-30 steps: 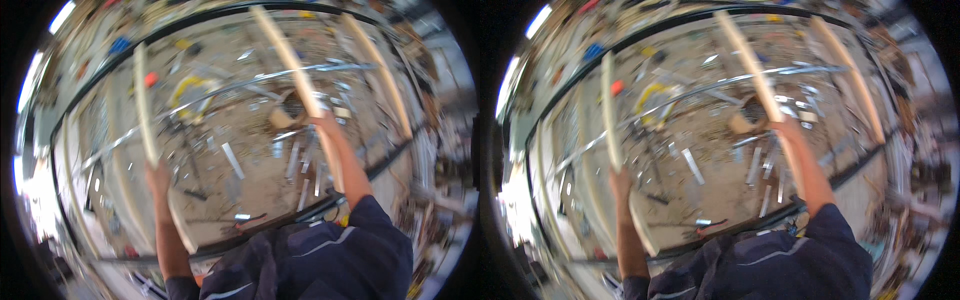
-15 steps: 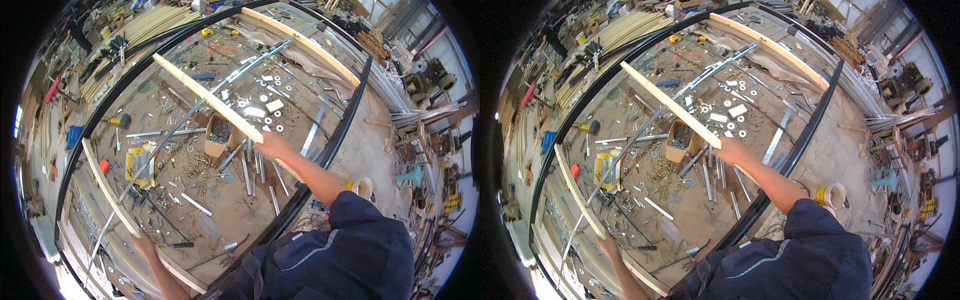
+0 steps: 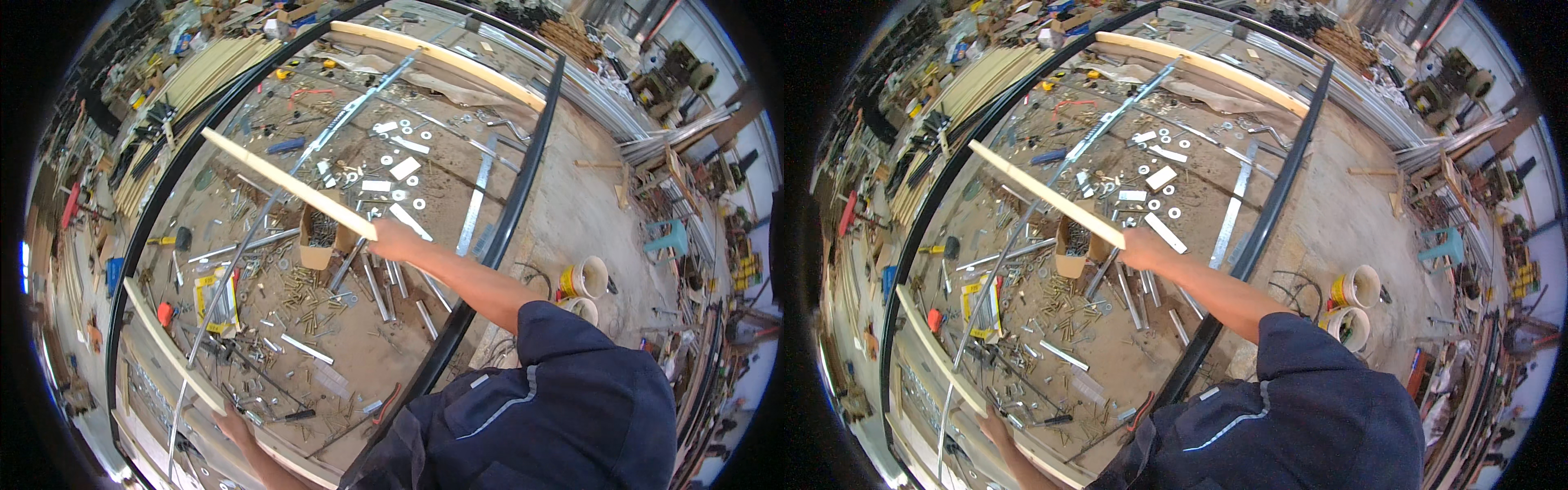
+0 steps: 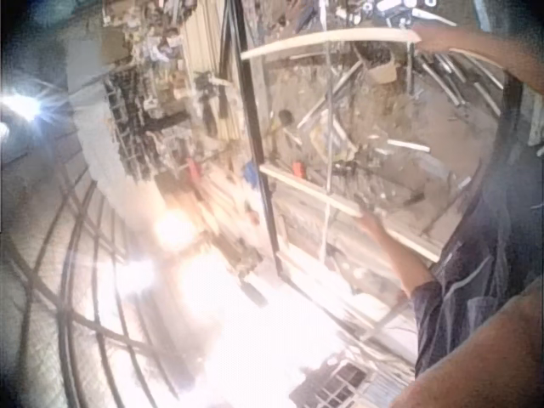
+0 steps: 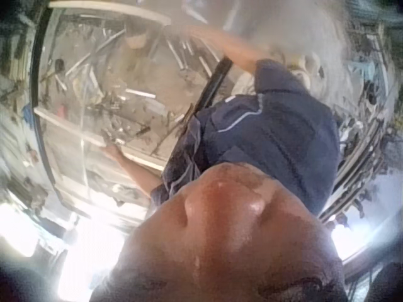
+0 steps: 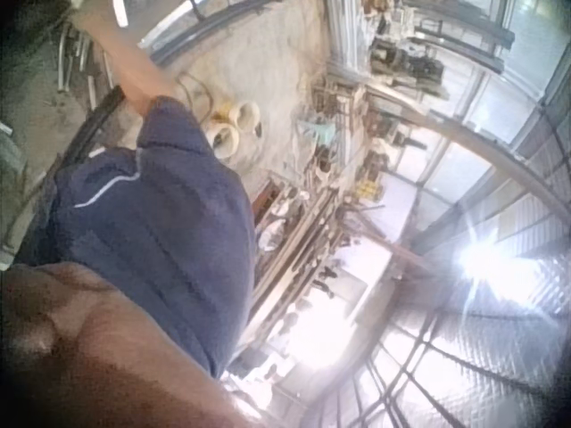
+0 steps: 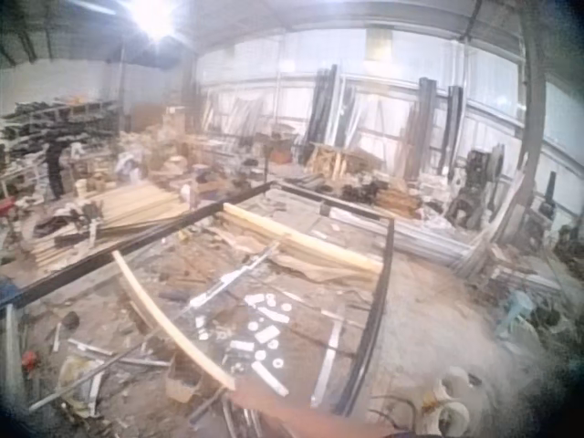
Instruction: The person carries a large tabletop with a coworker and sets it aside. Then the person assembles a metal frame by placing wooden supports and using a cordless drill to fasten the frame components together.
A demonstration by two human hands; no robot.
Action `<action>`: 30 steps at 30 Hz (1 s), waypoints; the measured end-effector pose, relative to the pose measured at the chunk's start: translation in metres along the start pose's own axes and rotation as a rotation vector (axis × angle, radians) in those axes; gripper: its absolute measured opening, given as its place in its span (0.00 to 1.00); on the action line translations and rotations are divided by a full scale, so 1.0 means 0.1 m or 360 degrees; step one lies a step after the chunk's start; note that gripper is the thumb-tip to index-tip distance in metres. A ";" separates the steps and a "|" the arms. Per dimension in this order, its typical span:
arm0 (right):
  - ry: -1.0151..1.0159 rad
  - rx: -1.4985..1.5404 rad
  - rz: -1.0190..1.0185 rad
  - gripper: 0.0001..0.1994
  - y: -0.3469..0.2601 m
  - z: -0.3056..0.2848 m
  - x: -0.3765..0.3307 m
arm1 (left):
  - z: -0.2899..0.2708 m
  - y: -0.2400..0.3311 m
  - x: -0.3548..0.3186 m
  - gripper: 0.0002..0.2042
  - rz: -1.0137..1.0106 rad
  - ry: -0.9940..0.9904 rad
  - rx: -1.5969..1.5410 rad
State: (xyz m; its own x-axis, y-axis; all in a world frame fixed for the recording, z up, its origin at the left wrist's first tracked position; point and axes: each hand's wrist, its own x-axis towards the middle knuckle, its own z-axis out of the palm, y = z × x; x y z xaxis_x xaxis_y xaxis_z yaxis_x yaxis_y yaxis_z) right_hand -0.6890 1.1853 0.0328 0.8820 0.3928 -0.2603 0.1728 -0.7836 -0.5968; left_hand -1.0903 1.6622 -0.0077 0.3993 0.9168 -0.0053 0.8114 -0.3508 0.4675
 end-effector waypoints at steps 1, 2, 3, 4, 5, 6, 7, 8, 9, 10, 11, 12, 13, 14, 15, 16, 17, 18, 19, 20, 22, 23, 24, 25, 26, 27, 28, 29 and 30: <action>-0.0036 -0.0009 0.0025 0.15 0.03 0.06 0.06 | -0.05 0.10 0.01 0.34 -0.0035 -0.0028 -0.0011; -0.0073 -0.0018 0.0049 0.15 0.08 0.10 0.10 | -0.04 0.18 0.03 0.34 -0.0071 -0.0056 -0.0021; -0.0109 -0.0049 0.0023 0.15 -0.11 0.10 0.10 | -0.11 -0.01 0.09 0.36 -0.0079 0.0000 -0.0005; -0.0106 -0.0052 0.0047 0.15 -0.14 0.07 0.09 | -0.12 0.07 0.09 0.36 -0.0095 -0.0048 0.0023; -0.0104 -0.0057 0.0071 0.14 -0.14 0.05 0.11 | -0.13 0.15 0.10 0.36 -0.0113 -0.0097 0.0051; -0.0102 -0.0056 0.0082 0.14 -0.17 0.05 0.14 | -0.16 0.25 0.11 0.36 -0.0133 -0.0132 0.0079; -0.0054 -0.0026 0.0112 0.15 -0.20 0.04 0.15 | -0.16 0.30 0.13 0.37 -0.0111 -0.0141 0.0059; -0.0064 -0.0039 0.0059 0.16 -0.18 0.04 0.20 | -0.14 0.34 0.16 0.37 -0.0091 -0.0151 0.0040; -0.0097 0.0013 0.0073 0.17 -0.16 0.01 0.24 | -0.12 0.33 0.15 0.38 -0.0077 -0.0173 0.0024; -0.0138 0.0062 0.0068 0.17 -0.19 -0.01 0.29 | -0.11 0.21 0.19 0.38 -0.0086 -0.0185 -0.0017; -0.0121 0.0095 0.0049 0.17 -0.21 0.00 0.30 | -0.07 0.06 0.28 0.38 -0.0096 -0.0196 -0.0058; -0.0055 -0.0011 -0.0054 0.18 -0.17 0.00 0.36 | 0.00 -0.03 0.35 0.38 -0.0098 -0.0203 -0.0113; -0.0029 0.0002 -0.0122 0.19 -0.03 0.02 0.46 | 0.09 -0.03 0.38 0.38 -0.0060 -0.0163 -0.0071; -0.0020 0.0019 -0.0195 0.20 0.07 0.05 0.56 | 0.15 -0.01 0.38 0.38 -0.0035 -0.0119 -0.0019; -0.0100 0.0089 -0.0044 0.20 0.00 -0.02 0.58 | 0.16 -0.03 0.34 0.38 -0.0047 -0.0094 0.0022; -0.0178 0.0145 0.0105 0.21 -0.08 -0.12 0.57 | 0.19 0.00 0.31 0.38 -0.0045 -0.0080 0.0061; -0.0152 0.0159 0.0036 0.20 -0.05 -0.14 0.57 | 0.20 0.11 0.30 0.38 -0.0058 -0.0071 0.0068; -0.0131 0.0179 -0.0032 0.20 -0.04 -0.13 0.57 | 0.18 0.18 0.28 0.37 -0.0072 -0.0062 0.0080; -0.0125 0.0216 0.0042 0.20 -0.05 -0.15 0.54 | 0.18 0.23 0.25 0.37 -0.0079 -0.0041 0.0046; -0.0116 0.0252 0.0118 0.20 -0.08 -0.15 0.52 | 0.17 0.27 0.20 0.36 -0.0085 -0.0020 0.0013; -0.0114 0.0310 0.0061 0.20 -0.13 -0.15 0.54 | 0.09 0.49 0.12 0.34 -0.0113 -0.0016 -0.0106; -0.0126 0.0315 0.0064 0.20 -0.14 -0.13 0.53 | -0.01 0.63 0.04 0.33 -0.0148 -0.0044 -0.0170; -0.0139 0.0330 0.0060 0.20 -0.14 -0.11 0.52 | -0.08 0.70 0.00 0.32 -0.0179 -0.0060 -0.0229; -0.0144 0.0322 0.0100 0.21 -0.12 -0.10 0.51 | -0.06 0.66 0.01 0.30 -0.0131 -0.0018 -0.0211; -0.0137 0.0308 0.0101 0.21 -0.07 -0.09 0.53 | -0.01 0.61 0.03 0.28 -0.0082 0.0021 -0.0192; -0.0129 0.0294 0.0104 0.21 -0.02 -0.09 0.56 | 0.01 0.57 0.04 0.26 -0.0031 0.0059 -0.0173; -0.0120 0.0280 0.0109 0.21 0.02 -0.08 0.58 | 0.03 0.57 0.04 0.25 -0.0047 0.0042 -0.0168; -0.0123 0.0312 0.0061 0.21 -0.04 -0.09 0.56 | 0.00 0.57 0.05 0.25 -0.0065 0.0030 -0.0149; -0.0139 0.0313 0.0076 0.21 -0.07 -0.11 0.55 | 0.00 0.62 0.06 0.24 -0.0068 0.0016 -0.0148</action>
State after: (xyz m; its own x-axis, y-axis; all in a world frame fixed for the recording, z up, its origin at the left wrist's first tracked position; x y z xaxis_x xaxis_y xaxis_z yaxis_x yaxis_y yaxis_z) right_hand -0.6369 1.2077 0.0308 0.8445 0.4041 -0.3515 0.0352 -0.6967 -0.7165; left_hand -1.0375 1.6464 0.0212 0.3608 0.9325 -0.0184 0.7843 -0.2927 0.5470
